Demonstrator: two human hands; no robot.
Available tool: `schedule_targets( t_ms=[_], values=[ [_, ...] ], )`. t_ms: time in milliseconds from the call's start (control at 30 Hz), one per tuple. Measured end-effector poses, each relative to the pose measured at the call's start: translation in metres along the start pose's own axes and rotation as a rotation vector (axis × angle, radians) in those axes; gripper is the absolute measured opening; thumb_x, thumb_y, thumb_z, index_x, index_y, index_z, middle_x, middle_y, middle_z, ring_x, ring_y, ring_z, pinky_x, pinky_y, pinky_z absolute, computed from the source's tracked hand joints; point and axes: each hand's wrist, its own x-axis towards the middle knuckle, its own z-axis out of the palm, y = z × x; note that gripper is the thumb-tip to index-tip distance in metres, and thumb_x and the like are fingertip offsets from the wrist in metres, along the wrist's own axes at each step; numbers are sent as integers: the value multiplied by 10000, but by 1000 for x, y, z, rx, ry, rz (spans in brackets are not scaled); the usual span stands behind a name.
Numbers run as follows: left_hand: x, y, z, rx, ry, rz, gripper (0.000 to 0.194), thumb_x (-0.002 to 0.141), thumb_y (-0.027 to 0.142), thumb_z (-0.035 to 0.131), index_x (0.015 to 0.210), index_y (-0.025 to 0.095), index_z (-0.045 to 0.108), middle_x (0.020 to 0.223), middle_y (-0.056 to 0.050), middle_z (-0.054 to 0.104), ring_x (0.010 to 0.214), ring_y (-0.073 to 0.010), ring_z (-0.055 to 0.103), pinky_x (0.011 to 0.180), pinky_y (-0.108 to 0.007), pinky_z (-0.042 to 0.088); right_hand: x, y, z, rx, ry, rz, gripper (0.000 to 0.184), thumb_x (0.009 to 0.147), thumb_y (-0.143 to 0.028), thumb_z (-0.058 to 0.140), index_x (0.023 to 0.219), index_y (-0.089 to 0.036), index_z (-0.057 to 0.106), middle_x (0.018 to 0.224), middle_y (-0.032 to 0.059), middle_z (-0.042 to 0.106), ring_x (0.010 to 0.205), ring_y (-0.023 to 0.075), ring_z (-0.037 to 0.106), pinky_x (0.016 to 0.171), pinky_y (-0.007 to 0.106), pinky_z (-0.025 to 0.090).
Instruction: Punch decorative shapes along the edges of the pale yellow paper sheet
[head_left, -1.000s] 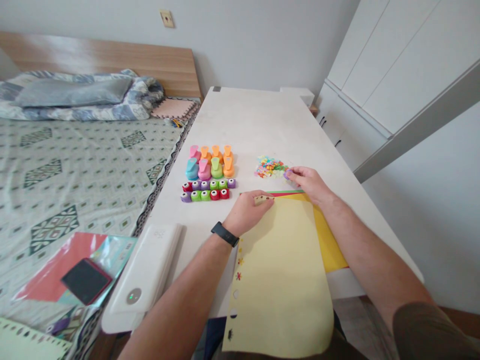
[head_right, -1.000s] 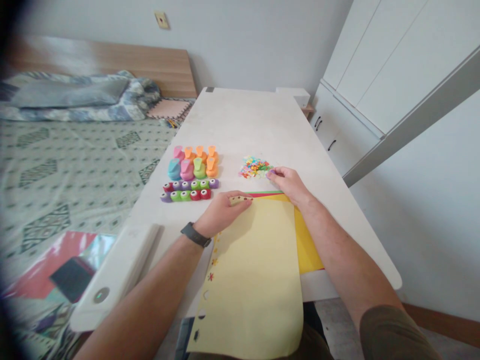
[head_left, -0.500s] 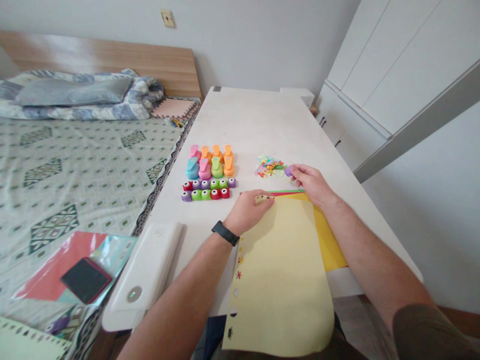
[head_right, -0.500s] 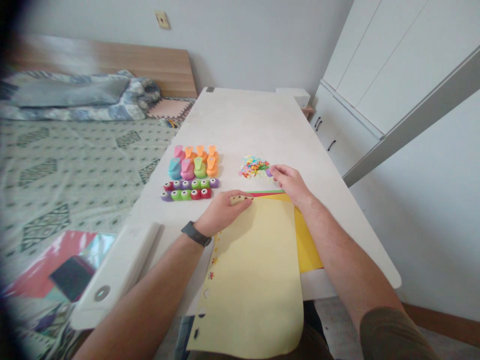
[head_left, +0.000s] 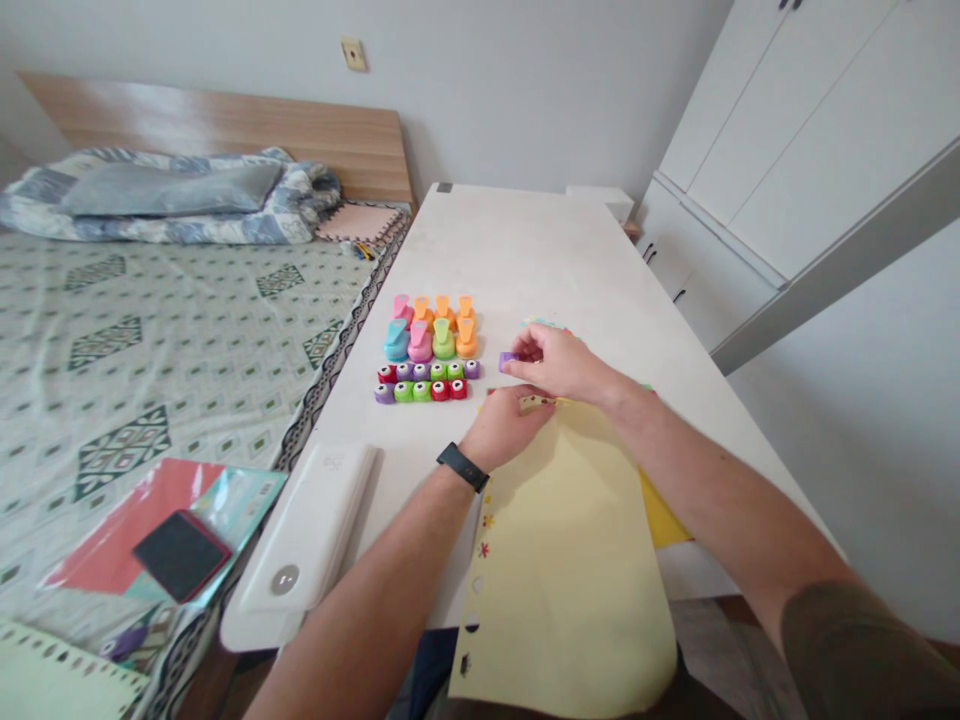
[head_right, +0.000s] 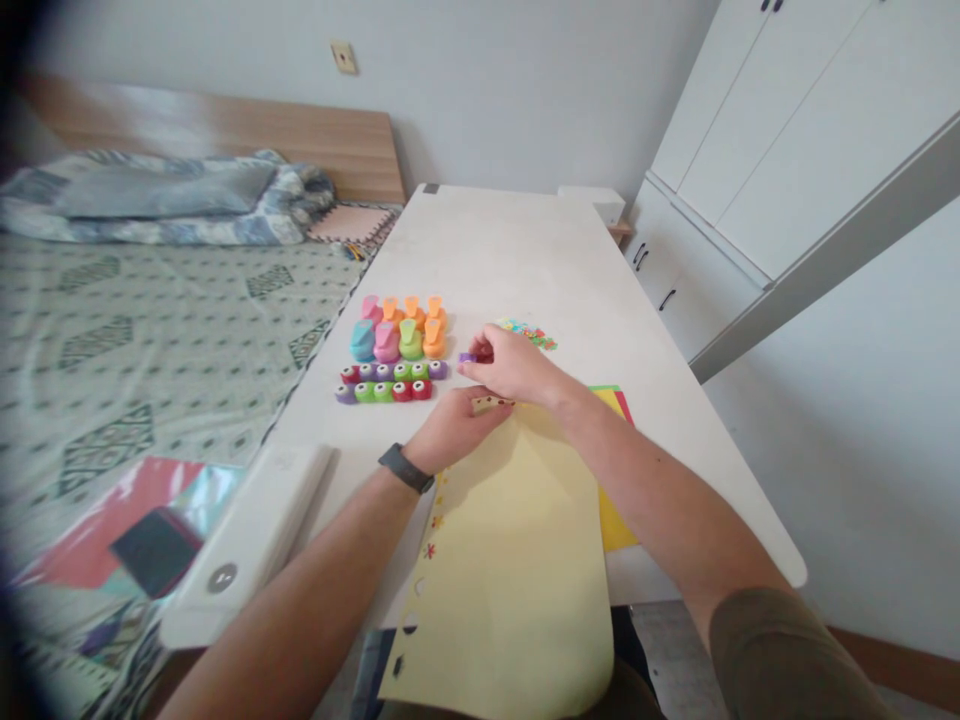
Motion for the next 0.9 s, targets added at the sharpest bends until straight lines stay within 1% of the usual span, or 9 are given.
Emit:
schedule_targets(
  t_ms=[67, 167, 233, 333, 400, 533, 700, 900],
  values=[
    [1, -3, 2, 1, 21, 51, 275, 875, 316, 628, 1064, 168, 764, 1069, -98, 769, 1012, -264, 700, 917, -369, 537, 11, -8, 7, -117, -114, 20, 236, 770, -365, 760, 897, -192, 664, 845, 19, 724, 732, 137, 625, 660, 245, 452],
    [2, -5, 4, 12, 67, 102, 251, 854, 262, 642, 1052, 158, 755, 1104, -100, 759, 1051, -272, 688, 952, -388, 535, 26, -15, 17, -243, -259, 72, 185, 730, -330, 779, 844, -199, 713, 797, 5, 738, 691, 132, 623, 603, 233, 413],
    [2, -6, 5, 16, 51, 112, 230, 857, 253, 633, 1027, 161, 756, 1090, -93, 762, 1043, -268, 691, 956, -388, 536, 34, -20, 23, -298, -296, 99, 174, 722, -337, 780, 827, -205, 737, 786, 2, 749, 683, 137, 633, 579, 235, 399],
    [1, -6, 5, 32, 21, 117, 218, 869, 267, 620, 1001, 164, 759, 1089, -96, 761, 1057, -270, 688, 965, -386, 533, 42, -27, 31, -361, -334, 94, 172, 723, -352, 773, 817, -209, 758, 769, -2, 758, 667, 141, 640, 551, 243, 384],
    [1, -5, 6, 42, 30, 105, 232, 869, 270, 621, 1023, 158, 753, 1119, -107, 753, 1081, -274, 681, 976, -387, 530, 44, -30, 34, -401, -347, 70, 176, 725, -361, 771, 820, -213, 767, 771, -2, 762, 662, 141, 639, 547, 247, 378],
    [1, -4, 6, 43, 37, 67, 278, 865, 266, 628, 1097, 156, 736, 1153, -111, 746, 1094, -275, 681, 980, -386, 531, 45, -33, 38, -474, -332, 40, 187, 724, -392, 772, 820, -231, 781, 793, 1, 768, 670, 146, 638, 561, 252, 378],
    [0, -4, 6, 56, 32, 50, 267, 866, 283, 631, 1072, 157, 745, 1125, -112, 754, 1061, -288, 694, 951, -399, 541, 46, -28, 38, -514, -331, 30, 180, 726, -397, 768, 833, -255, 795, 830, 10, 771, 715, 166, 650, 614, 254, 406],
    [0, -5, 8, 62, 42, 65, 287, 867, 289, 626, 1087, 144, 739, 1128, -130, 749, 1063, -297, 692, 937, -405, 546, 47, -24, 40, -505, -332, 30, 176, 689, -339, 784, 845, -258, 798, 851, 0, 773, 719, 162, 654, 612, 248, 409]
  ],
)
